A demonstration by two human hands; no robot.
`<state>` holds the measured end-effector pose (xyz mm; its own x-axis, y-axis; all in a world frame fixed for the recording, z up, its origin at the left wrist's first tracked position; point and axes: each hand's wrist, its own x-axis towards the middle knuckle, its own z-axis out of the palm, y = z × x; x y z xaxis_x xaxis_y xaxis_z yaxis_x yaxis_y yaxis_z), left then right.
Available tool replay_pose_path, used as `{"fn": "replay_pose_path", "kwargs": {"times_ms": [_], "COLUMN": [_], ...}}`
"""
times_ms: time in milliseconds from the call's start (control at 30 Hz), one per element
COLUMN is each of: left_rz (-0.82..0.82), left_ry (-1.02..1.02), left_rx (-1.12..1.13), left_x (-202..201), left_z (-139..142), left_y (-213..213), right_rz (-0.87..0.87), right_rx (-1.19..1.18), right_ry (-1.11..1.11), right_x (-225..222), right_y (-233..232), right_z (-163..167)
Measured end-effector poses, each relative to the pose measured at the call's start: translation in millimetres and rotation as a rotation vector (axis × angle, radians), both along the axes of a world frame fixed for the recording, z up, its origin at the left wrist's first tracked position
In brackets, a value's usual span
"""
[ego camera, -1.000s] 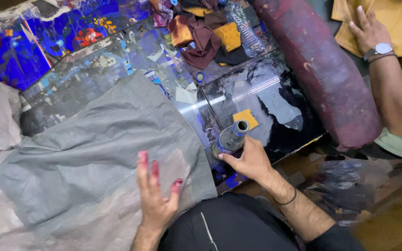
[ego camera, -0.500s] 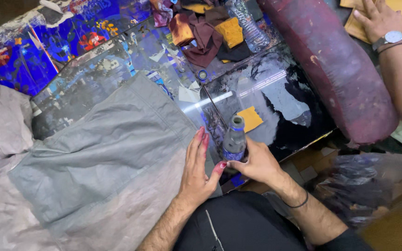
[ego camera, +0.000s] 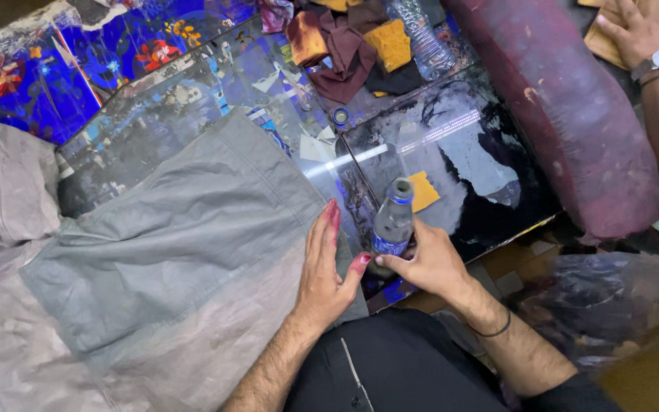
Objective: The person lays a light-colored jacket on a work table and rubs its surface with a yellow sponge block, working over the sleeves and body. They briefly pick up and reposition a bottle on the table, then resume rubbing the jacket fabric with the sponge.
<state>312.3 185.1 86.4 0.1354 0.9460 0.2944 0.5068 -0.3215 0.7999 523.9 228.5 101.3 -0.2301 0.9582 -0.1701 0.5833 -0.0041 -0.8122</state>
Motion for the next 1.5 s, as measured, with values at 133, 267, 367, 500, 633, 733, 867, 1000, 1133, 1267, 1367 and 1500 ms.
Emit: {"fn": "replay_pose_path", "kwargs": {"times_ms": [133,267,367,500,633,733,867,1000,1133,1267,1367,1500], "left_rz": [0.018,0.022,0.023,0.018,0.018,0.016,0.001,-0.053,0.031,0.067,0.177,0.055], "left_ry": [0.007,0.026,0.016,0.035,0.023,0.02,0.036,-0.113,-0.158,-0.178,-0.236,-0.124], "left_rx": [0.01,0.027,0.028,0.028,0.025,0.032,-0.002,-0.114,-0.324,-0.291,-0.352,-0.384], "left_x": [1,1,0,-1,1,1,3,17,32,27,19,20], "left_z": [-2,-4,-4,-6,-7,-6,-4,-4,-8,-4,7,22], "left_y": [-1,-1,-2,-3,-5,-3,-3,-9,-6,1,8,21], "right_rz": [0.042,0.003,-0.029,-0.009,-0.055,0.039,-0.007,0.035,0.102,0.209,-0.068,-0.121], "right_rx": [-0.089,0.035,-0.026,-0.009,-0.012,-0.063,0.014,-0.014,0.282,0.308,0.337,0.63], "right_ry": [-0.026,-0.006,-0.022,-0.018,-0.01,0.032,-0.008,0.03,0.08,0.082,-0.156,-0.42], "right_x": [0,0,1,1,-1,-1,-3,-14,-16,14,34,31], "right_y": [0,-1,-1,-4,-5,-5,-8,-19,-25,-7,12,31], "right_z": [0,-1,-2,-5,-7,-7,-8,-13,-22,-29,-36,-51]}}
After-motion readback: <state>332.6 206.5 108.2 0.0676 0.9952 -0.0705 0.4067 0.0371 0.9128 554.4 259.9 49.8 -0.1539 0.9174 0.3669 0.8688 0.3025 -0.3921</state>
